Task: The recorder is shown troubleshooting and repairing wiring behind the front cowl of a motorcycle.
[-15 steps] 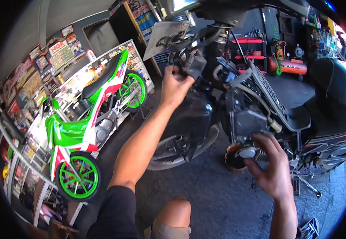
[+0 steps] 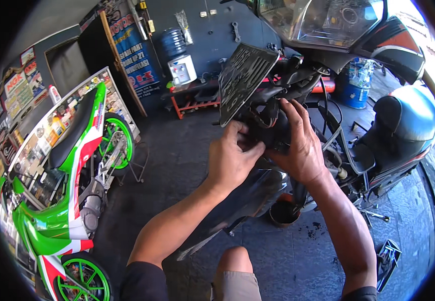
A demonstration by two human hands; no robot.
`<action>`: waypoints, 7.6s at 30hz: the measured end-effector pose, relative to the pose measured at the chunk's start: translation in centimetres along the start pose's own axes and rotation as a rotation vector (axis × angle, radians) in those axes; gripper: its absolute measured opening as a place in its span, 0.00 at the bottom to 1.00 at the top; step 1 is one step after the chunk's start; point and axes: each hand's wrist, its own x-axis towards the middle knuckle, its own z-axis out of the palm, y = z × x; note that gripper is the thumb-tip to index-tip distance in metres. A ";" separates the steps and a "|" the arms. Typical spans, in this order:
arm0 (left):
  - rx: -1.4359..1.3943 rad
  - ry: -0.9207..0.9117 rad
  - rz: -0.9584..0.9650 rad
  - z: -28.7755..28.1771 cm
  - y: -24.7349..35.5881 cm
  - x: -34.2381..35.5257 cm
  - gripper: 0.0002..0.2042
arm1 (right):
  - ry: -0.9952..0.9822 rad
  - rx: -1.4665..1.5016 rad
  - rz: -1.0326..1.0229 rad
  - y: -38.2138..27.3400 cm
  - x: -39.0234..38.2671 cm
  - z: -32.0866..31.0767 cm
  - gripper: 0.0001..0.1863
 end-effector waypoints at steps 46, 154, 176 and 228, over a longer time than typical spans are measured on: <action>0.403 0.331 0.128 2.8 3.5 2.7 0.08 | 0.129 -0.050 -0.194 3.6 2.4 -1.0 0.34; -0.260 0.132 -0.056 1.6 -0.9 -0.7 0.13 | -0.057 0.199 0.133 5.5 3.9 -5.3 0.19; -0.381 0.015 -0.114 0.5 -1.3 -0.3 0.12 | -0.080 0.279 0.292 4.2 4.3 -6.6 0.23; -0.137 0.200 0.020 3.3 -0.5 -0.2 0.15 | 0.135 -0.089 -0.238 5.2 3.0 -1.4 0.26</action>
